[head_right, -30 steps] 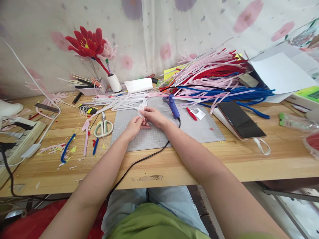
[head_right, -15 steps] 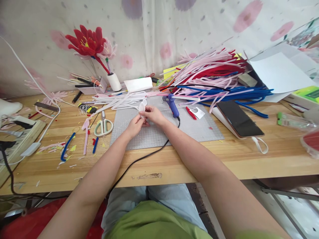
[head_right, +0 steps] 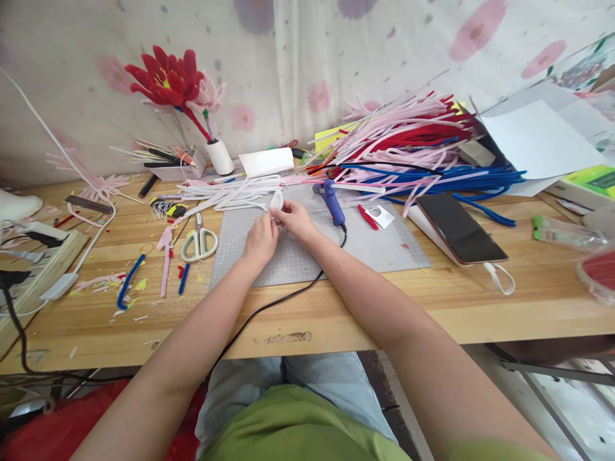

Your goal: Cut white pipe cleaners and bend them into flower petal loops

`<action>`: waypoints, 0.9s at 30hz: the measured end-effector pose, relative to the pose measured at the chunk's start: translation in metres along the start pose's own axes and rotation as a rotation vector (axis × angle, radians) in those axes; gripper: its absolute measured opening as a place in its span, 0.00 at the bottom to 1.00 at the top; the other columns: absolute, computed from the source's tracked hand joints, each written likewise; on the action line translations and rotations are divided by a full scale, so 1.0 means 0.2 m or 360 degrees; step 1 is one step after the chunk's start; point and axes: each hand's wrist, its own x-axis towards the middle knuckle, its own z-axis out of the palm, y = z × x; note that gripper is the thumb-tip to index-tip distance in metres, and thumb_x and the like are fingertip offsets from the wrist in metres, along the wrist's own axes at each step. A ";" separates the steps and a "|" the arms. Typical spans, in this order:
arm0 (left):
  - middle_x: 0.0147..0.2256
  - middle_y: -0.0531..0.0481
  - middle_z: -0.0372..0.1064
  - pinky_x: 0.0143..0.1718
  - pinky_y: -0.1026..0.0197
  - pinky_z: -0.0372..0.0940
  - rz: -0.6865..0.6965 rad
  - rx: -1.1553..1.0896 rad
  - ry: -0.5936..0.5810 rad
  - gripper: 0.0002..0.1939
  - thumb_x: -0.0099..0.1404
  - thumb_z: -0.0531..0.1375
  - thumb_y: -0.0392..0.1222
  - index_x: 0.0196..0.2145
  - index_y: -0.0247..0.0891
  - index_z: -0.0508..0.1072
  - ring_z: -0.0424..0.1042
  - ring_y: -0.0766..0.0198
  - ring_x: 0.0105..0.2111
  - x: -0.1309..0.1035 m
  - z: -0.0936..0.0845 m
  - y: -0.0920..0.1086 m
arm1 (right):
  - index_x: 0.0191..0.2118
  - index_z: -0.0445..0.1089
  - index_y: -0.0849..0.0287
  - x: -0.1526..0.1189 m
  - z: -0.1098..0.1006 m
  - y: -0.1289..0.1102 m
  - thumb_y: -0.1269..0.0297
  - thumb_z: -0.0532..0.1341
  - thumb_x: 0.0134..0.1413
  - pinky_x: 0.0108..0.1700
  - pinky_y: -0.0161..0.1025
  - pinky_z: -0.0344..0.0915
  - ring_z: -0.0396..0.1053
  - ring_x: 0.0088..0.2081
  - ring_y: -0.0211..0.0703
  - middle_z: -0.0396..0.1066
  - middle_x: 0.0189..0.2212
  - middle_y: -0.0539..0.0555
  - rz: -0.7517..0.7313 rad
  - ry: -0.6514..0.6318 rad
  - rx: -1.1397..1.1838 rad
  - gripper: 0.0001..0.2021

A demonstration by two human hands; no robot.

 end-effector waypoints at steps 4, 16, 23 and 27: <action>0.34 0.39 0.66 0.46 0.54 0.57 0.0045 0.0184 -0.0053 0.06 0.62 0.50 0.33 0.27 0.38 0.60 0.66 0.52 0.43 0.01 0.00 0.00 | 0.23 0.63 0.61 0.00 0.00 0.01 0.51 0.67 0.33 0.25 0.32 0.55 0.57 0.21 0.31 0.62 0.18 0.46 0.0015 -0.0015 0.0016 0.19; 0.23 0.53 0.63 0.40 0.61 0.58 0.0033 -0.0314 -0.0249 0.07 0.61 0.51 0.33 0.25 0.39 0.61 0.64 0.63 0.28 0.01 -0.10 -0.09 | 0.40 0.69 0.55 -0.02 -0.14 -0.13 0.62 0.60 0.52 0.53 0.52 0.53 0.57 0.51 0.50 0.64 0.47 0.57 -0.1183 -0.0289 -0.1492 0.10; 0.23 0.53 0.65 0.34 0.65 0.58 -0.0011 -0.0612 -0.0398 0.07 0.60 0.53 0.36 0.26 0.37 0.67 0.64 0.67 0.26 0.03 -0.10 -0.15 | 0.34 0.73 0.54 0.00 -0.14 -0.09 0.60 0.57 0.55 0.52 0.51 0.55 0.59 0.47 0.49 0.71 0.41 0.55 -0.1253 -0.0390 -0.1578 0.08; 0.22 0.54 0.63 0.32 0.66 0.59 -0.0117 -0.0800 -0.0484 0.08 0.61 0.53 0.36 0.25 0.35 0.66 0.64 0.69 0.25 0.04 -0.09 -0.13 | 0.32 0.74 0.55 0.00 -0.15 -0.10 0.60 0.58 0.55 0.52 0.50 0.55 0.60 0.46 0.48 0.72 0.39 0.54 -0.1231 -0.0396 -0.1539 0.08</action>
